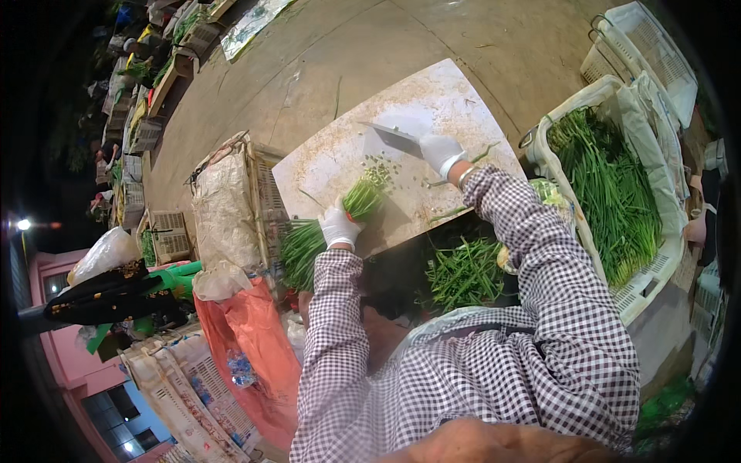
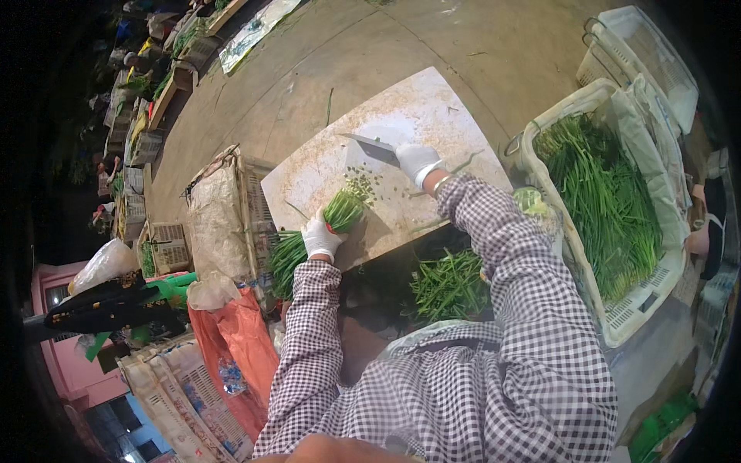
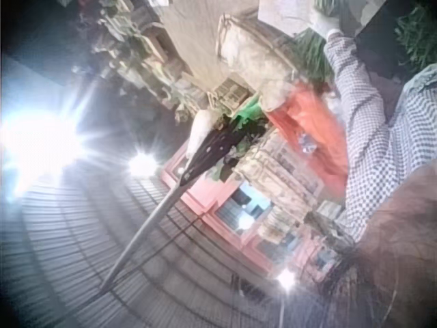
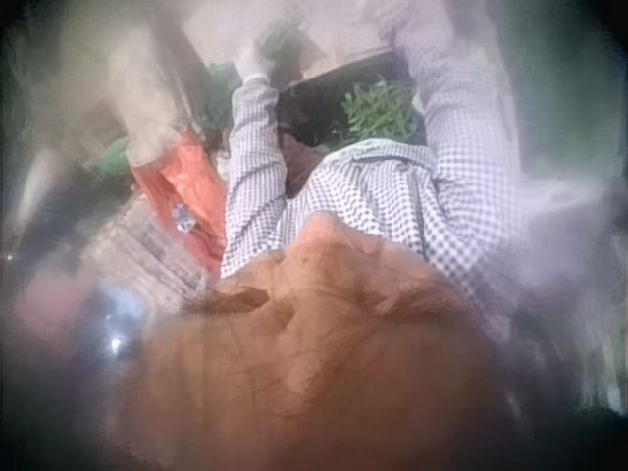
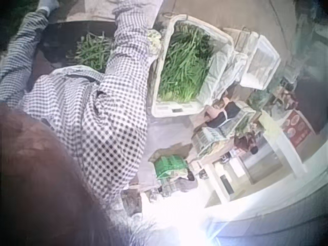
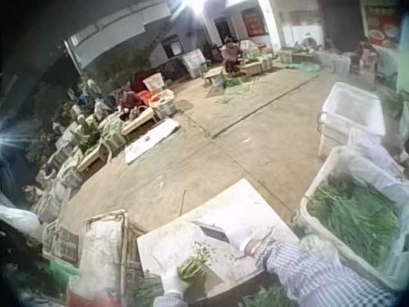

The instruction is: The person cleans and bundles bunches of green stalks by hand, uses a large knife to trim the ends, and places the finished bundles into a plastic crate.

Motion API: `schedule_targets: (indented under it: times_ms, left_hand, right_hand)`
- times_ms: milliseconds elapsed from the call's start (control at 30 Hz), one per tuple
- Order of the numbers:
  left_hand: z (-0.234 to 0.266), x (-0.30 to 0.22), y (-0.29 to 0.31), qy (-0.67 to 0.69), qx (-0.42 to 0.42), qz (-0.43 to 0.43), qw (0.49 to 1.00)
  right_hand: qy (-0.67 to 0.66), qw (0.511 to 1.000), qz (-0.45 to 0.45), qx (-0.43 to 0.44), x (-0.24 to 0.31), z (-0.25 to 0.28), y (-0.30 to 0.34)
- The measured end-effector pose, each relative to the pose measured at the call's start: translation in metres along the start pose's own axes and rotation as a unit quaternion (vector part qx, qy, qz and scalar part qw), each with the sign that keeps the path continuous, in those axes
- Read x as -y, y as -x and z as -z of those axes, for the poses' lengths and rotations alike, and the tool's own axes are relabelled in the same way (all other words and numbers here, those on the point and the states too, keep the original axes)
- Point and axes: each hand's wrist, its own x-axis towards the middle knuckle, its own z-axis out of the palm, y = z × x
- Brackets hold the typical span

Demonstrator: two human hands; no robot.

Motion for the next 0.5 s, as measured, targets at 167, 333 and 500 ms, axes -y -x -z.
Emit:
schedule_targets:
  times_ms: [167,333,500]
  left_hand:
    - [0.009,0.011,0.010,0.171,-0.149,-0.075,0.971]
    - [0.085,0.025,0.072,0.539,-0.109,-0.100,0.829]
    - [0.133,0.044,0.148,0.656,-0.125,-0.101,0.738]
  right_hand:
    - [0.050,0.971,0.220,-0.075,-0.004,-0.008,-0.024]
    - [-0.045,0.898,0.355,0.255,-0.028,-0.028,0.021]
    - [-0.090,0.931,0.345,0.079,-0.044,0.042,0.054]
